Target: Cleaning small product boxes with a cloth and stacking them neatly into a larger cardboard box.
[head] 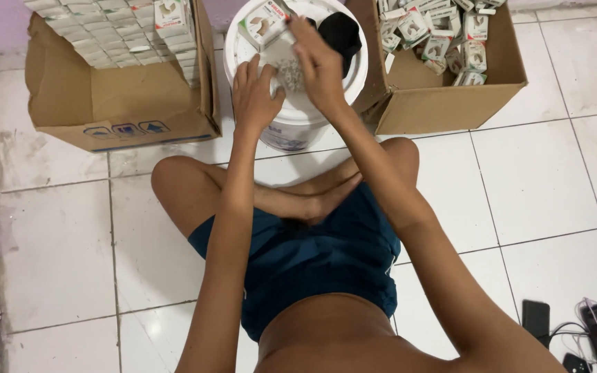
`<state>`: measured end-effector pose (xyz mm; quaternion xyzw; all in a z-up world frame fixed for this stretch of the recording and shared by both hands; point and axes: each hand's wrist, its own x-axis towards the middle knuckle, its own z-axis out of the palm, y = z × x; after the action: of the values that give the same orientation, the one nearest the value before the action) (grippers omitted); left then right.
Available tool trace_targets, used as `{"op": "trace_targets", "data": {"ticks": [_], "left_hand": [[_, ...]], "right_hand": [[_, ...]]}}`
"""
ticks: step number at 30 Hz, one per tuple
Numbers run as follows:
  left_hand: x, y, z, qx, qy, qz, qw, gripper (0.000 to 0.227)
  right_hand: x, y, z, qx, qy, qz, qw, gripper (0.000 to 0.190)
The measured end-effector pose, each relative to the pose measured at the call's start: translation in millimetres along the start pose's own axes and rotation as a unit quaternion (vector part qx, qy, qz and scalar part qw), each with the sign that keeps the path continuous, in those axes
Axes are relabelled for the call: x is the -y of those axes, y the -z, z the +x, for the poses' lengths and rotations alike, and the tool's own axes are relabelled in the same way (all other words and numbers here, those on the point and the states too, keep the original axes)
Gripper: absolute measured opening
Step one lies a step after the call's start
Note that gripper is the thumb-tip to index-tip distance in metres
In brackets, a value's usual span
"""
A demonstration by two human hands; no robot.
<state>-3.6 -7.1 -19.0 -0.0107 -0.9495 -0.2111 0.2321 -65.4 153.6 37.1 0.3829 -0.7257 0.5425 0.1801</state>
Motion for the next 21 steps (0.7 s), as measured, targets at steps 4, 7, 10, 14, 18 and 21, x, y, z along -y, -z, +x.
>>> {"op": "trace_targets", "data": {"ticks": [4, 7, 10, 14, 18, 21], "left_hand": [[0.0, 0.9, 2.4, -0.005, 0.013, 0.009, 1.0, 0.029], [-2.3, -3.1, 2.3, 0.005, 0.011, 0.013, 1.0, 0.03], [-2.2, -9.0, 4.1, -0.036, -0.004, 0.034, 0.999, 0.033], [-0.7, -6.9, -4.7, -0.028, -0.002, 0.029, 0.999, 0.03], [-1.5, -4.8, -0.6, -0.019, 0.001, 0.032, 0.999, 0.028], [-4.1, -2.6, -0.8, -0.002, 0.006, 0.021, 1.0, 0.03]], "right_hand": [[2.2, -8.1, -19.4, 0.287, 0.022, -0.219, 0.932, 0.06], [-1.6, -0.5, -24.4, 0.26, -0.105, -0.228, 0.933, 0.073], [-14.6, -2.5, -26.7, 0.235, -0.159, -0.252, 0.925, 0.076], [-9.5, -7.9, -31.2, 0.237, -0.154, -0.267, 0.921, 0.082], [-10.0, -6.5, -27.5, 0.245, -0.129, -0.279, 0.92, 0.079], [-13.3, -6.2, -36.4, 0.12, 0.023, -0.251, 0.96, 0.053]]}}
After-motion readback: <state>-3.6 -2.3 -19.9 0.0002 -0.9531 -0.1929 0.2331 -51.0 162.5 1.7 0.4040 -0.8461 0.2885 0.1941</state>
